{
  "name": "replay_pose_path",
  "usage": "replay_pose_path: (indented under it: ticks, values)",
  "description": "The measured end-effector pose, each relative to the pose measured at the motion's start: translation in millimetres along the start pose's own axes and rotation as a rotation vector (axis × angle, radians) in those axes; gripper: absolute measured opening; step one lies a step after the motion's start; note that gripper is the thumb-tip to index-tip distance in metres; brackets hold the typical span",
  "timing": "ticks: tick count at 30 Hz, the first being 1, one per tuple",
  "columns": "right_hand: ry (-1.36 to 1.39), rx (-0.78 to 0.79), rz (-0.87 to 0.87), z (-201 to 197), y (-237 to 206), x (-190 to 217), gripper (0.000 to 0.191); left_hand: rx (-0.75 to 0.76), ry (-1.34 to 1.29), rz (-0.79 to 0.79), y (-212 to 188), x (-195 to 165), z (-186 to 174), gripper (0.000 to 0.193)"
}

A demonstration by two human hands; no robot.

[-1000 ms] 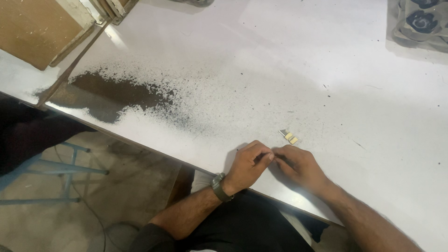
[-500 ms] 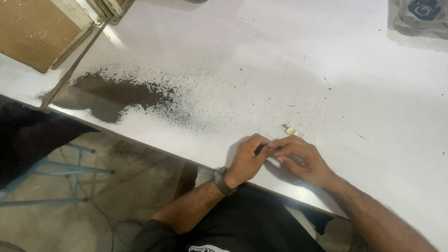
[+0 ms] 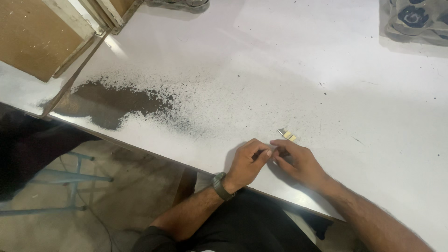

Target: The person works at a white table with black flower-shaped objects stored in molded trays. They hold one black flower-shaped object and work on it with a small stick-like item, then set it aside and spend the rest of the clip fitting small yellow blade-like pieces together with a small holder by hand.

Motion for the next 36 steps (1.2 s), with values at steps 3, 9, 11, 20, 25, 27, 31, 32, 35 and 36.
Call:
replay_pose_path:
  ticks: [3,9,11,20,25,27,31,32,35,36]
  values:
    - [-0.106,-0.016,0.076,-3.1,0.9,-5.7,0.018,-0.016,0.018,-0.036,0.0,2.2,-0.1,0.011]
    - [0.033,0.017,-0.137,-4.2,-0.1,4.8,0.01,-0.013,-0.033,-0.101,3.4,13.5,0.0,0.011]
    - [0.102,0.019,-0.231,-4.1,-2.1,9.8,0.01,-0.002,-0.051,-0.1,4.5,15.6,0.5,0.01]
    - [0.192,0.105,-0.112,4.5,-0.4,-0.4,0.012,0.026,-0.013,-0.057,4.1,14.9,-1.0,0.011]
    - [0.019,0.077,-0.107,3.9,3.3,0.8,0.012,0.012,-0.013,-0.006,5.9,8.2,-2.0,0.009]
    - [-0.007,0.052,-0.068,2.1,2.7,-1.4,0.013,0.032,0.017,0.01,6.2,6.5,-1.0,0.01]
    - [-0.108,0.036,0.093,-0.6,4.9,-13.5,0.015,0.025,0.017,-0.018,5.9,7.4,-0.2,0.01]
    - [-0.073,0.029,0.079,-1.5,5.2,-12.4,0.02,0.029,0.012,-0.011,6.1,6.9,0.5,0.01]
    - [-0.049,0.02,0.048,-3.0,6.8,-9.3,0.029,0.027,0.018,-0.002,6.2,6.0,1.2,0.01]
    - [-0.095,0.024,0.049,-2.9,7.1,-8.8,0.026,0.024,0.024,-0.001,6.1,5.9,1.3,0.01]
Point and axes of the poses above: each hand's wrist, its own y-axis towards the middle knuckle, its own z-axis out of the palm, x = y × z, the point moved 7 cm from there along y, towards the middle knuckle, and after that the axes turned 10 degrees about y, right-handed, at the moved point
